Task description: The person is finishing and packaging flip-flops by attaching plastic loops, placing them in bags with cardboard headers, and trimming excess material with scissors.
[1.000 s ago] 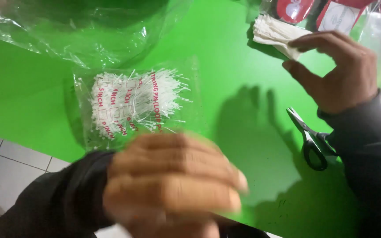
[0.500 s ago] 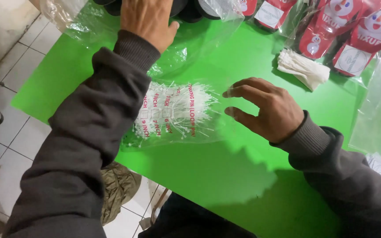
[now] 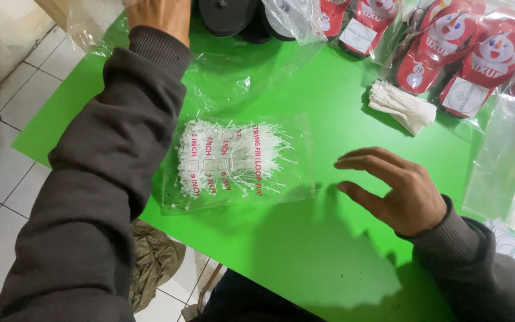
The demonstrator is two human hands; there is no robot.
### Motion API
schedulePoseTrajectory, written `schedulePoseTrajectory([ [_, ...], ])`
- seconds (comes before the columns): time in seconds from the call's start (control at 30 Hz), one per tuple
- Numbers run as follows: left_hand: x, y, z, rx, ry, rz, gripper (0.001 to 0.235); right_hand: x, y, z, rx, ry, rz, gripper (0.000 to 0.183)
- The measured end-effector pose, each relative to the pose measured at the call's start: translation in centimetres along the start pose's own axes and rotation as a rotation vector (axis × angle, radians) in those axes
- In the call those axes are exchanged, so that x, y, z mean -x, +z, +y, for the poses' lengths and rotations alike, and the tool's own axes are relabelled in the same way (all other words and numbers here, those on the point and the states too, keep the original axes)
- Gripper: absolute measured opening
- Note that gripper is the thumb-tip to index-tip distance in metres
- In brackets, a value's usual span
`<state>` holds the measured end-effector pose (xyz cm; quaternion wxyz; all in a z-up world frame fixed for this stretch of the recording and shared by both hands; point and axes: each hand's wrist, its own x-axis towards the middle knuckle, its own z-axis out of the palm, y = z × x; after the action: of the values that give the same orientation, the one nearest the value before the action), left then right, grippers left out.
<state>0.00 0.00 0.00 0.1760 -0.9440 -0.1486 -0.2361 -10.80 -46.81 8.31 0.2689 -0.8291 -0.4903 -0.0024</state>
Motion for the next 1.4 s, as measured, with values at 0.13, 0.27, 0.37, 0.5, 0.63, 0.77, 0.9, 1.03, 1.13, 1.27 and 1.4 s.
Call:
schedulePoseTrajectory([
  [0.13, 1.0, -0.7, -0.8, -0.159, -0.009, 0.031, 0.041, 2.7, -0.1, 0.2, 0.002, -0.009, -0.007, 0.032],
  [0.27, 1.7, -2.6, -1.0, -0.235, 0.01, 0.132, 0.038, 4.6, -0.5, 0.0, 0.007, 0.021, 0.019, 0.031],
  [0.37, 3.0, -5.2, -0.9, -0.274, 0.0, 0.266, 0.032, 5.5, -1.3, -0.4, 0.022, 0.036, 0.07, 0.031],
  [0.5, 5.7, -11.9, -0.9, -0.407, 0.03, 0.617, 0.016, 7.0, -2.0, -0.2, 0.049, 0.093, 0.129, 0.03],
  [0.63, 7.8, -16.7, -0.9, -0.333, 0.114, 0.672, 0.028, 7.5, -2.4, -0.6, 0.05, 0.104, 0.169, 0.03],
  [0.77, 9.1, -17.5, -1.5, -0.25, 0.142, 0.675, 0.062, 7.8, -2.5, -0.4, 0.037, 0.098, 0.182, 0.029],
  [0.9, 9.6, -16.6, -2.3, -0.222, 0.215, 0.603, 0.067, 8.2, -2.3, 0.2, 0.004, 0.09, 0.163, 0.029],
  [1.03, 9.1, -13.9, -1.5, -0.321, 0.254, 0.47, 0.075, 7.8, -2.1, 0.0, 0.016, 0.091, 0.179, 0.029],
  [1.13, 7.5, -11.0, -1.3, -0.278, 0.199, 0.455, 0.076, 8.1, -1.7, 0.3, -0.022, 0.095, 0.153, 0.028],
  [1.27, 4.4, -9.0, -1.0, 0.177, 0.1, 0.219, 0.077, 8.1, -1.0, 1.0, -0.015, 0.109, 0.141, 0.029],
  [1.4, 2.9, -7.8, -1.0, 0.466, 0.045, -0.082, 0.078, 8.3, -0.1, 1.5, -0.027, 0.091, 0.122, 0.03],
])
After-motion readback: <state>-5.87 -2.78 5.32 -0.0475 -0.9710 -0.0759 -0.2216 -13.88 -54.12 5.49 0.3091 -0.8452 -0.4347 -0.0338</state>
